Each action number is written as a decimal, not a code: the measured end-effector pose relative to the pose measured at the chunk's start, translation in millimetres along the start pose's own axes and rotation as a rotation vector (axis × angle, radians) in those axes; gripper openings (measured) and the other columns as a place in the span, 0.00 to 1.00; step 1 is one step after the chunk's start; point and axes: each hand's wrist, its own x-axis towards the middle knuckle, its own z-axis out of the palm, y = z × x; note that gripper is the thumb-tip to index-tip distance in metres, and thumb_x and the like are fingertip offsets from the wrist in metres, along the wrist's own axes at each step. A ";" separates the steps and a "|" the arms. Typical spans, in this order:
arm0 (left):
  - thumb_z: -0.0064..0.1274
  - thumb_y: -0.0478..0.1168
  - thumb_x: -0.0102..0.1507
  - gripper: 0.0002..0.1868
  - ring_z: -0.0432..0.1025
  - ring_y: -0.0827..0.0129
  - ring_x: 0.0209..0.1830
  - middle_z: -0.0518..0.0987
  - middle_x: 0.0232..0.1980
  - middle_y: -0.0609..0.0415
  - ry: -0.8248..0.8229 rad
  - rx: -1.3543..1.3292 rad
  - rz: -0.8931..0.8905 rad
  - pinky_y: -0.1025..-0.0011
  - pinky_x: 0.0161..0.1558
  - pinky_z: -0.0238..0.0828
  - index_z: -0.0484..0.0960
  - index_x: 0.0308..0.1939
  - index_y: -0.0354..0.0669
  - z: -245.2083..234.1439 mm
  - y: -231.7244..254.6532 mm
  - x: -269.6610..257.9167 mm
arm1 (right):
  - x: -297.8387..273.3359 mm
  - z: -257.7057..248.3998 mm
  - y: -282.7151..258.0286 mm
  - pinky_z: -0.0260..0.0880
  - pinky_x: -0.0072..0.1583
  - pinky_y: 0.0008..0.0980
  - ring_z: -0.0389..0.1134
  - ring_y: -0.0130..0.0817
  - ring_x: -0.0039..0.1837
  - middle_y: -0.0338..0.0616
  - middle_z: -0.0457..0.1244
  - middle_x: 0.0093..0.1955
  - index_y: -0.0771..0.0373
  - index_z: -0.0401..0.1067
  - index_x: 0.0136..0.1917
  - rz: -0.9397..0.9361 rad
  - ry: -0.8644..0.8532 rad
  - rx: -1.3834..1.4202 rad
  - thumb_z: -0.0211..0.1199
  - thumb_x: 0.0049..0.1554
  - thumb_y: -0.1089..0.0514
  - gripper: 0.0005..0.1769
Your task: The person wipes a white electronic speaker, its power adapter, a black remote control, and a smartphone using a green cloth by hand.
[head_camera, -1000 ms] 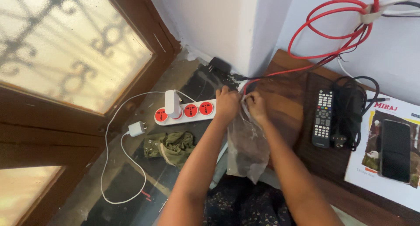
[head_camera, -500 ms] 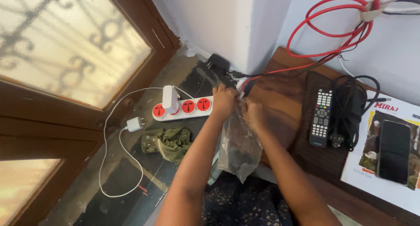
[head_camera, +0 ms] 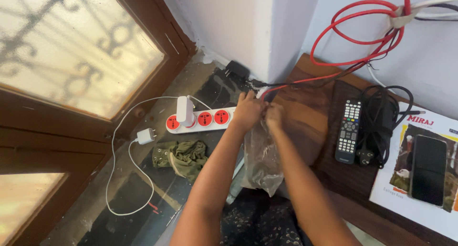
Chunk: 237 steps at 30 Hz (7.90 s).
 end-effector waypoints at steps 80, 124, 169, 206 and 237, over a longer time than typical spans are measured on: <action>0.61 0.35 0.55 0.06 0.74 0.47 0.47 0.84 0.41 0.47 0.245 -0.402 -0.386 0.54 0.51 0.72 0.88 0.35 0.43 7.9 13.1 -3.4 | -36.4 -99.1 -125.6 0.68 0.50 0.39 0.69 0.43 0.44 0.48 0.68 0.42 0.62 0.80 0.50 -0.462 -0.048 -0.291 0.71 0.56 0.55 0.11; 0.54 0.39 0.57 0.09 0.81 0.52 0.44 0.84 0.42 0.45 -0.208 -0.179 0.282 0.57 0.43 0.78 0.83 0.40 0.43 57.3 -45.1 52.7 | -44.6 -53.6 -59.9 0.66 0.44 0.41 0.63 0.42 0.37 0.61 0.63 0.38 0.69 0.69 0.46 -0.104 0.063 -0.260 0.56 0.64 0.54 0.14; 0.50 0.40 0.61 0.11 0.78 0.42 0.49 0.82 0.48 0.38 -0.331 -0.266 -0.171 0.51 0.51 0.75 0.85 0.42 0.39 45.1 -53.1 96.5 | -112.4 -114.0 -151.4 0.65 0.43 0.39 0.65 0.39 0.38 0.53 0.65 0.36 0.67 0.73 0.41 -0.120 0.307 -0.283 0.66 0.58 0.57 0.10; 0.57 0.39 0.54 0.05 0.78 0.48 0.31 0.81 0.28 0.42 0.034 -0.184 0.100 0.51 0.38 0.74 0.85 0.26 0.43 97.9 -12.6 86.7 | -102.9 -78.2 -176.7 0.65 0.45 0.48 0.66 0.48 0.41 0.48 0.63 0.34 0.61 0.73 0.34 -0.724 0.226 -0.706 0.65 0.44 0.66 0.03; 0.58 0.46 0.56 0.10 0.74 0.46 0.39 0.83 0.31 0.44 0.021 -0.333 0.077 0.51 0.44 0.71 0.87 0.28 0.44 47.8 -24.5 71.4 | -67.4 -53.2 -122.6 0.70 0.46 0.53 0.71 0.59 0.44 0.56 0.69 0.43 0.62 0.76 0.42 -0.199 0.261 -0.717 0.63 0.55 0.55 0.08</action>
